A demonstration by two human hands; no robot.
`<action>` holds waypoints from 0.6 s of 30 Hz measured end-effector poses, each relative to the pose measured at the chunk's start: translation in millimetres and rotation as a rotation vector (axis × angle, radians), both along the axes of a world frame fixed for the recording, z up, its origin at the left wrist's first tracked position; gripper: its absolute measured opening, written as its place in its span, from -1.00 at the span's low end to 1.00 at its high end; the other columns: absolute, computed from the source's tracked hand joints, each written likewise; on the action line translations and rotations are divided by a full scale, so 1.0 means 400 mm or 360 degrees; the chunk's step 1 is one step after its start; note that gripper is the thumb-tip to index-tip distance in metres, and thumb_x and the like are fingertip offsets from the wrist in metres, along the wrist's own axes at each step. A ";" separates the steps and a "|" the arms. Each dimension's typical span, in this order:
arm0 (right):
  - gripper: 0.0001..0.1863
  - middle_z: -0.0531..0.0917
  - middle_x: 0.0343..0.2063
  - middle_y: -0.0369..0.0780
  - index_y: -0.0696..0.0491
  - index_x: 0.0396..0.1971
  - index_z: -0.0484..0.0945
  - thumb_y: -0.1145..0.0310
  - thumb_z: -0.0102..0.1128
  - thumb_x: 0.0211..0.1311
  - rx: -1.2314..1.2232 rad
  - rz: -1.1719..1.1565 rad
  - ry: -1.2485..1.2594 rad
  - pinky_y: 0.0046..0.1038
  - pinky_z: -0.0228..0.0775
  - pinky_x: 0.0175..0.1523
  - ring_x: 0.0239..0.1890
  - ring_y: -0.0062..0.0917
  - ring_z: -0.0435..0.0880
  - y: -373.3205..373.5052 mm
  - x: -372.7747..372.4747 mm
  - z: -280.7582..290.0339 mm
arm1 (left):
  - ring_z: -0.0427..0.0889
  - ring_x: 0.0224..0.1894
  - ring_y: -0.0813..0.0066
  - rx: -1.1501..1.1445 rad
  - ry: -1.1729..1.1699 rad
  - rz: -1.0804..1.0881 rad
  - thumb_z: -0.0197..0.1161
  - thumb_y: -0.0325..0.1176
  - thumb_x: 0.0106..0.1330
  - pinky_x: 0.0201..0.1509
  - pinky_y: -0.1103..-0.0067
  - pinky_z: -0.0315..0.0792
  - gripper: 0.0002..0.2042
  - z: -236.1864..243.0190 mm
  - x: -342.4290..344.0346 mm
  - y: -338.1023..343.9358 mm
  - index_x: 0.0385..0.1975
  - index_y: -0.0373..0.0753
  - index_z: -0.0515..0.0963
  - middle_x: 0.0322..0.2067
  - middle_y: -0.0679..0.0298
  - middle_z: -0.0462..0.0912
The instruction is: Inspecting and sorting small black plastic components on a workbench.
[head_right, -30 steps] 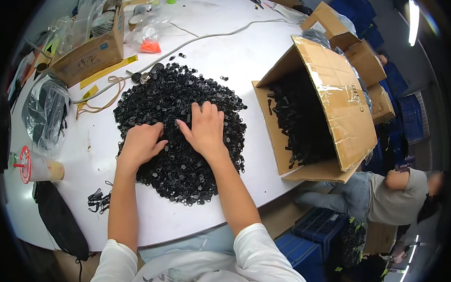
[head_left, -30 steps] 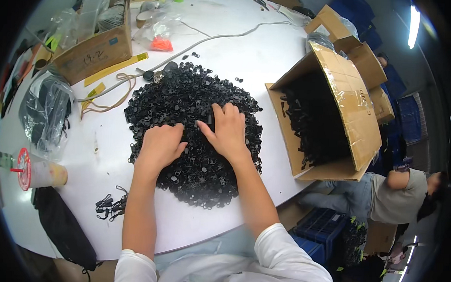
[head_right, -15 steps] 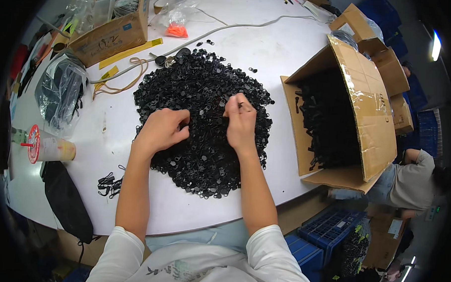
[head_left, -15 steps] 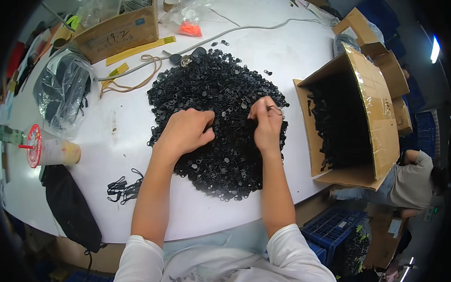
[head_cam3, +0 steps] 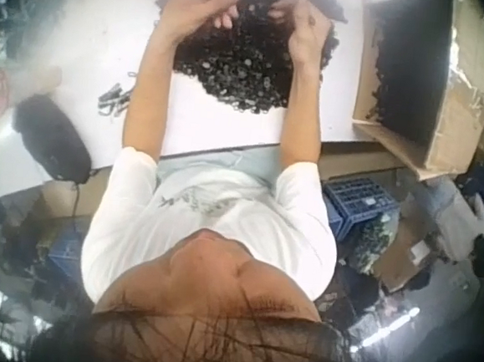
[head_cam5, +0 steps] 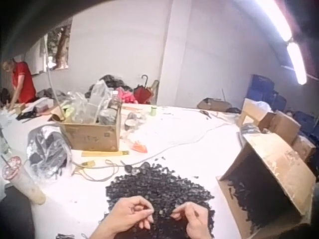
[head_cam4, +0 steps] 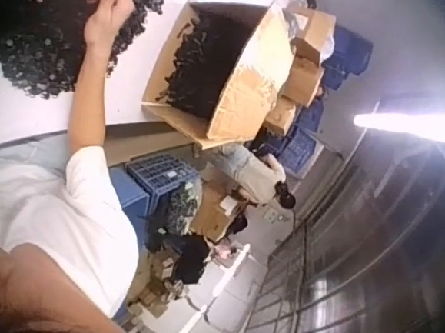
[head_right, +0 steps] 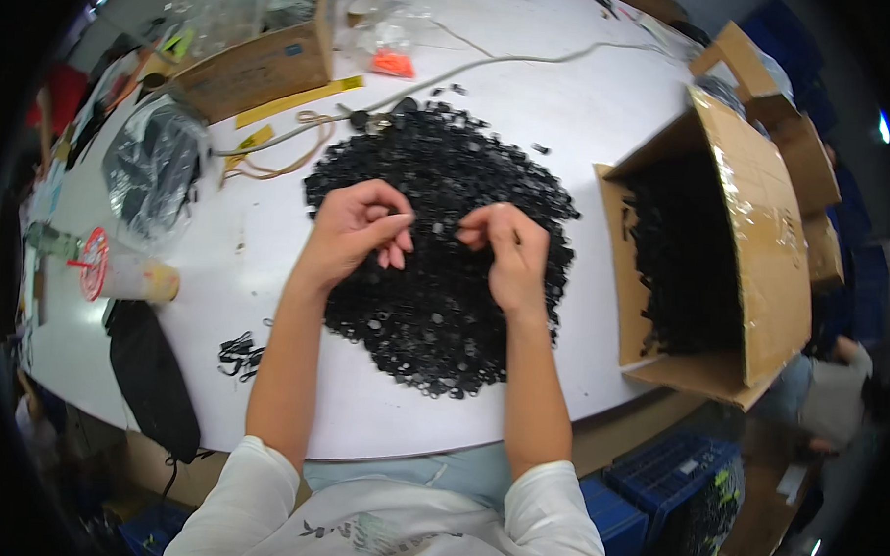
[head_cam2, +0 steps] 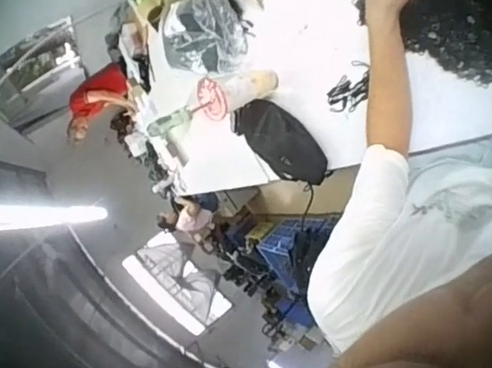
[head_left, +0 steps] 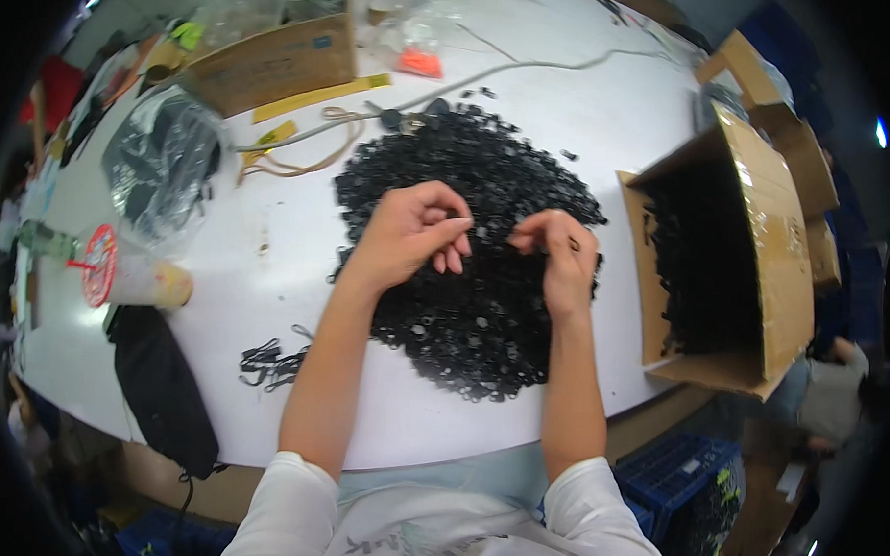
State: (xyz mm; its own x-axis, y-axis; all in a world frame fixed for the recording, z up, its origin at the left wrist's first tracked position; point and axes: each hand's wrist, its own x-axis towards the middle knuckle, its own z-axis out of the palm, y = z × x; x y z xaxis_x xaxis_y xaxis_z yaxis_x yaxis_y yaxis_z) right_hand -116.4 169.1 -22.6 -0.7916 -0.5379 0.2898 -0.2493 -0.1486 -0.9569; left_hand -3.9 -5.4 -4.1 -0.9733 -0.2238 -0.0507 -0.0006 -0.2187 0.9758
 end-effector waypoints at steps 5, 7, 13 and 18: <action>-0.72 0.34 -0.68 -0.42 0.14 -0.38 0.47 0.25 -0.05 0.43 0.0528 0.0257 0.0088 -0.69 0.03 -0.50 -0.62 -0.82 0.20 0.040 -0.006 0.018 | 0.58 -0.69 0.39 -0.1168 0.0031 0.0469 0.33 -0.44 0.18 -0.63 0.54 0.35 -0.78 -0.006 -0.002 0.020 -0.39 -0.35 0.39 -0.64 0.12 0.58; -0.74 0.32 -0.67 -0.42 0.13 -0.37 0.45 0.24 -0.04 0.42 0.0658 0.0331 0.0173 -0.67 0.01 -0.50 -0.61 -0.80 0.17 0.037 -0.001 0.026 | 0.57 -0.67 0.32 -0.1332 0.0114 0.0524 0.35 -0.43 0.16 -0.61 0.51 0.35 -0.77 -0.012 0.003 0.014 -0.41 -0.34 0.38 -0.67 0.12 0.56; -0.76 0.45 -0.64 -0.10 0.15 -0.36 0.37 0.27 -0.06 0.40 0.0774 0.0124 0.0336 -0.40 0.26 -0.43 -0.58 -0.32 0.48 0.011 0.025 0.059 | 0.59 -0.61 0.56 -0.1180 -0.0098 0.0258 0.26 -0.51 0.22 -0.54 0.63 0.43 -0.88 0.019 0.011 0.005 -0.48 -0.34 0.45 -0.62 0.22 0.58; -0.85 0.53 -0.61 -0.08 0.16 -0.36 0.41 0.40 0.08 0.32 0.0706 0.0086 0.0495 -0.37 0.34 -0.43 -0.56 -0.23 0.57 -0.001 0.039 0.063 | 0.68 -0.52 0.48 -0.0671 -0.0052 0.0218 0.12 -0.56 0.29 -0.46 0.63 0.53 -0.96 0.021 0.009 0.013 -0.37 -0.40 0.44 -0.59 0.22 0.61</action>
State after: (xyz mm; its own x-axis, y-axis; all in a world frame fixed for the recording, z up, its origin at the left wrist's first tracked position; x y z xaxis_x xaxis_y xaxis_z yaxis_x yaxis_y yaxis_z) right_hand -100.8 168.5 2.6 -0.6727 -0.6992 0.2420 -0.5339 0.2324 -0.8130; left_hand -0.2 -0.1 4.1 -0.9325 -0.3586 0.0424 -0.0317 0.1981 0.9797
